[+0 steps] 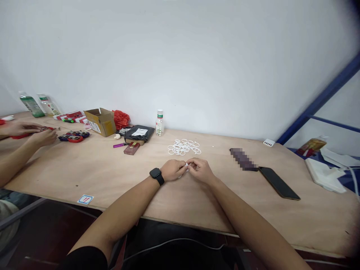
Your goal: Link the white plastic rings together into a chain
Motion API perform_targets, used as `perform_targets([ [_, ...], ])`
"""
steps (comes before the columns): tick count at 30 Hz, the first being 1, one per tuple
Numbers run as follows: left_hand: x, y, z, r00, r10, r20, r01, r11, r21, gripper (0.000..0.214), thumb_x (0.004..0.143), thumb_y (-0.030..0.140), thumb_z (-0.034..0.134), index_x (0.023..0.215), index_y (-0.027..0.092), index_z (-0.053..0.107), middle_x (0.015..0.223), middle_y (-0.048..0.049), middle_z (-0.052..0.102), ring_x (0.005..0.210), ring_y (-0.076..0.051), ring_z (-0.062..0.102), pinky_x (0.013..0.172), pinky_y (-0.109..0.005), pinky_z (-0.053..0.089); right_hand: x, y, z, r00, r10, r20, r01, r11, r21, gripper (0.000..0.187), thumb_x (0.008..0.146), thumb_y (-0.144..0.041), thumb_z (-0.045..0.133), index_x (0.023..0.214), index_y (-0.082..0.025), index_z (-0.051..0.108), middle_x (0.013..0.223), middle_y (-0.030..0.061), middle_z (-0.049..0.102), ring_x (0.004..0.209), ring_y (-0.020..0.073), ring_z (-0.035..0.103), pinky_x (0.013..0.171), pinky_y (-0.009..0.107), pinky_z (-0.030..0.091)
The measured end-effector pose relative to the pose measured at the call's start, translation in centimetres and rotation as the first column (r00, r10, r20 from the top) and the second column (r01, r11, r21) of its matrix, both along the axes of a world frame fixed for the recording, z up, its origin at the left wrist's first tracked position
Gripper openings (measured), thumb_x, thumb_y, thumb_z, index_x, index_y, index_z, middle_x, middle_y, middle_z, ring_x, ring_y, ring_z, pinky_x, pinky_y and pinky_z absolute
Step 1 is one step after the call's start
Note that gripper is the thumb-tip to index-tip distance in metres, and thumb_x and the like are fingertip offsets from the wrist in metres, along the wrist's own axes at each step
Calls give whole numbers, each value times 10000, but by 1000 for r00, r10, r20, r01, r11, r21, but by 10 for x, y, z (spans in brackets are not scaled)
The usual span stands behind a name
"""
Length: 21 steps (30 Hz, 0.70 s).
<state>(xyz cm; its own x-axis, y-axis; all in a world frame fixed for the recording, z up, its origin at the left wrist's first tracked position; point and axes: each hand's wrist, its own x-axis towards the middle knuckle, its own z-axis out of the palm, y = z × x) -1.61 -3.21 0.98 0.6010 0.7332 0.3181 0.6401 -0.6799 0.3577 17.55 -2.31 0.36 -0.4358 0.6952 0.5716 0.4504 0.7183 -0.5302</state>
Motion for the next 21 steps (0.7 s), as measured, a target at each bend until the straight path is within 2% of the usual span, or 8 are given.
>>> perform_targets([
  [7, 2, -2, -2, 995, 22, -100, -15, 998, 69, 347, 974, 362, 372, 785, 184, 603, 740, -27, 668, 643, -141, 574, 577, -255, 311, -6, 1, -1, 996, -60, -70, 46, 980, -193, 124, 668, -152, 532, 729, -182, 636, 576, -30, 573, 503, 96, 485, 488, 204, 382],
  [11, 3, -1, 0, 992, 40, -116, -34, 998, 57, 348, 977, 385, 380, 811, 187, 614, 760, -31, 674, 664, -146, 581, 598, -249, 327, -7, 6, -6, 985, -108, -134, 68, 958, -279, 99, 641, -160, 517, 645, -179, 614, 514, -41, 521, 460, 84, 424, 448, 195, 334],
  [13, 1, 1, 1, 994, 55, -94, -50, 998, 47, 364, 980, 399, 373, 813, 188, 618, 755, -28, 664, 670, -144, 576, 606, -248, 341, -3, 11, -9, 976, -74, -203, 8, 951, -308, 156, 683, -203, 527, 756, -174, 661, 600, -12, 601, 502, 102, 486, 479, 208, 391],
  [15, -3, 5, 2, 995, 79, -61, -75, 995, 60, 385, 980, 414, 373, 796, 184, 621, 765, -33, 650, 708, -148, 578, 637, -252, 367, 5, 19, -13, 962, -45, -270, -46, 946, -321, 312, 749, -262, 524, 1013, -173, 665, 826, 42, 693, 583, 125, 561, 551, 244, 469],
  [17, -8, 9, 1, 994, 100, -36, -96, 991, 90, 391, 964, 436, 406, 777, 176, 630, 821, -51, 641, 785, -162, 580, 703, -261, 398, 15, 30, -16, 963, -113, -245, 35, 952, -303, 431, 801, -308, 512, 1206, -186, 594, 1042, 82, 693, 637, 139, 592, 631, 293, 513],
  [19, -13, 13, -1, 994, 104, -26, -100, 989, 107, 378, 934, 463, 462, 779, 172, 647, 896, -70, 635, 859, -179, 575, 777, -277, 414, 24, 45, -19, 954, -286, -90, 259, 937, -235, 427, 823, -317, 510, 1223, -194, 593, 1144, 96, 665, 708, 164, 611, 737, 343, 517],
  [21, -15, 16, -5, 995, 102, -21, -100, 991, 90, 378, 906, 492, 504, 786, 170, 661, 917, -79, 635, 877, -186, 574, 810, -290, 422, 31, 58, -23, 912, -399, 94, 410, 896, -172, 441, 833, -264, 497, 1260, -192, 578, 1269, 107, 602, 942, 218, 618, 887, 378, 472],
])
